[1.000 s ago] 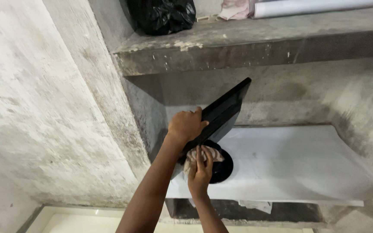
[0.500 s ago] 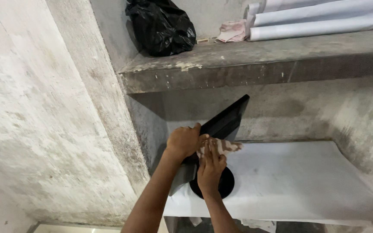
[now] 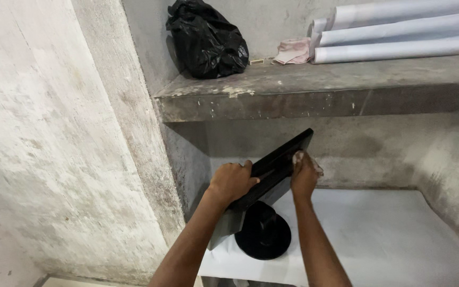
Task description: The person wipes the back and sides of a black computer monitor using a cloth. They rotate the monitor to access different areas and continue wiping the stand and the front screen surface.
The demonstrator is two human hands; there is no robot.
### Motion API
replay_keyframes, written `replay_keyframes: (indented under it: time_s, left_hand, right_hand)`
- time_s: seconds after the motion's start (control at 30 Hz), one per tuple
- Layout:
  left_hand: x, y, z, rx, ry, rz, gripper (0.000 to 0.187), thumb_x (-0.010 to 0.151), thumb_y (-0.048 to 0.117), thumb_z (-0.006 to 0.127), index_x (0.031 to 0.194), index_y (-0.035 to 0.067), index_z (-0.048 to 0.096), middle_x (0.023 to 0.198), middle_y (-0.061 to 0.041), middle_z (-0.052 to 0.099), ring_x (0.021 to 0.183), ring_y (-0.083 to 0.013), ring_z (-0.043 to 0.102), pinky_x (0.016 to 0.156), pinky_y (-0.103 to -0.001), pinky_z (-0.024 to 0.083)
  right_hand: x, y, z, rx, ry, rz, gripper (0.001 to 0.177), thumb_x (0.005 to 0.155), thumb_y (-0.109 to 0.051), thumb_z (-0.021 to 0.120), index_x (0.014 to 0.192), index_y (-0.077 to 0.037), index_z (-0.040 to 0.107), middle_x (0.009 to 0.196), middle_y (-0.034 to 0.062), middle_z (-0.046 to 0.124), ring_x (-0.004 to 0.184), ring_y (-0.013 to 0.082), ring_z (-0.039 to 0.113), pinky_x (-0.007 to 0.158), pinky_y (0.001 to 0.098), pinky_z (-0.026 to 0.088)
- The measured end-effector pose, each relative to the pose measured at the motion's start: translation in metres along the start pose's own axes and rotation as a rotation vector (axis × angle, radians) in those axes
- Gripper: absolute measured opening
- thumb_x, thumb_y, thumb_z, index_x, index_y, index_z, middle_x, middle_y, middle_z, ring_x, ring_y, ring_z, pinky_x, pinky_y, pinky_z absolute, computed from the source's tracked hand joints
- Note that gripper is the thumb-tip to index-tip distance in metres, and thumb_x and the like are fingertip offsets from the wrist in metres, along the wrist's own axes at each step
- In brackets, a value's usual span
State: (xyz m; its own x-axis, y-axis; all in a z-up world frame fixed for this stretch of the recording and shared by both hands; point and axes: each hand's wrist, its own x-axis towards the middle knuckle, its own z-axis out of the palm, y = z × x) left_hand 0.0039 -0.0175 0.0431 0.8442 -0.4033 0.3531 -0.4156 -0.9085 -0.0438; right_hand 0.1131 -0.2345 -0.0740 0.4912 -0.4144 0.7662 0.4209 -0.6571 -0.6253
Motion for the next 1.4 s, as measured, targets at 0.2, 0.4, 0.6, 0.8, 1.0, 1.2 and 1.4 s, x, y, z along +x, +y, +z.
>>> replay_keyframes:
  time_s: [0.2,0.4,0.6,0.8,1.0,1.2,1.4]
  left_hand:
    - [-0.001,-0.003,0.002,-0.021,0.033,-0.004,0.051,0.095,0.046,0.064,0.114,0.0,0.061,0.091,-0.023,0.075,0.089,-0.0405,0.073,0.079,-0.049,0.057]
    - [0.004,-0.004,0.004,-0.014,0.043,-0.036,0.049,0.096,0.047,0.063,0.114,0.001,0.061,0.096,-0.023,0.074,0.094,-0.042,0.072,0.08,-0.052,0.057]
    - [0.006,-0.008,0.001,-0.022,-0.057,-0.082,0.051,0.098,0.048,0.06,0.122,0.003,0.059,0.098,-0.023,0.074,0.095,-0.0422,0.072,0.082,-0.052,0.058]
    - [0.004,-0.001,0.004,-0.036,-0.026,-0.087,0.053,0.096,0.049,0.061,0.123,0.003,0.059,0.099,-0.021,0.075,0.096,-0.0412,0.072,0.082,-0.051,0.058]
    - [-0.003,-0.004,0.006,-0.014,0.027,-0.065,0.054,0.095,0.049,0.063,0.124,0.003,0.06,0.099,-0.023,0.074,0.095,-0.0417,0.072,0.081,-0.051,0.058]
    - [0.001,0.001,0.01,-0.033,0.043,-0.072,0.053,0.093,0.048,0.064,0.125,0.005,0.06,0.097,-0.023,0.075,0.093,-0.0415,0.072,0.079,-0.051,0.058]
    - [-0.001,0.002,0.011,0.025,0.046,-0.061,0.054,0.096,0.049,0.062,0.126,0.004,0.059,0.094,-0.021,0.075,0.09,-0.0409,0.073,0.076,-0.05,0.059]
  right_hand:
    - [-0.016,-0.028,-0.013,-0.056,-0.055,0.038,0.033,0.106,-0.009,0.055,0.136,0.001,0.063,0.119,0.0226,0.071,0.097,0.0356,0.072,0.082,0.0419,0.057]
    - [-0.106,-0.074,-0.01,0.043,-0.005,-0.24,0.04,0.103,-0.003,0.052,0.142,0.004,0.055,0.143,0.0218,0.061,0.126,0.0354,0.064,0.098,0.0431,0.054]
    - [-0.175,-0.112,-0.017,0.139,-0.182,-0.407,0.04,0.096,-0.002,0.058,0.137,-0.001,0.06,0.147,0.0238,0.055,0.124,0.0375,0.059,0.097,0.0455,0.05]
    - [-0.248,-0.13,-0.009,0.155,-0.223,-0.455,0.042,0.095,0.003,0.061,0.133,-0.013,0.066,0.151,0.0098,0.056,0.133,0.0391,0.06,0.113,0.046,0.048]
    - [-0.308,-0.095,0.009,0.177,-0.444,0.003,0.033,0.088,-0.008,0.071,0.12,-0.012,0.073,0.131,0.0111,0.063,0.121,0.0318,0.064,0.098,0.0407,0.057]
    - [-0.24,-0.128,-0.026,0.3,-0.195,0.037,0.024,0.093,-0.016,0.07,0.116,-0.009,0.072,0.12,0.0111,0.065,0.112,0.0275,0.069,0.092,0.0409,0.059]
    - [-0.193,-0.15,-0.026,0.424,-0.04,-0.217,0.022,0.098,-0.015,0.065,0.118,-0.005,0.068,0.121,0.0177,0.058,0.113,0.033,0.063,0.095,0.0439,0.055]
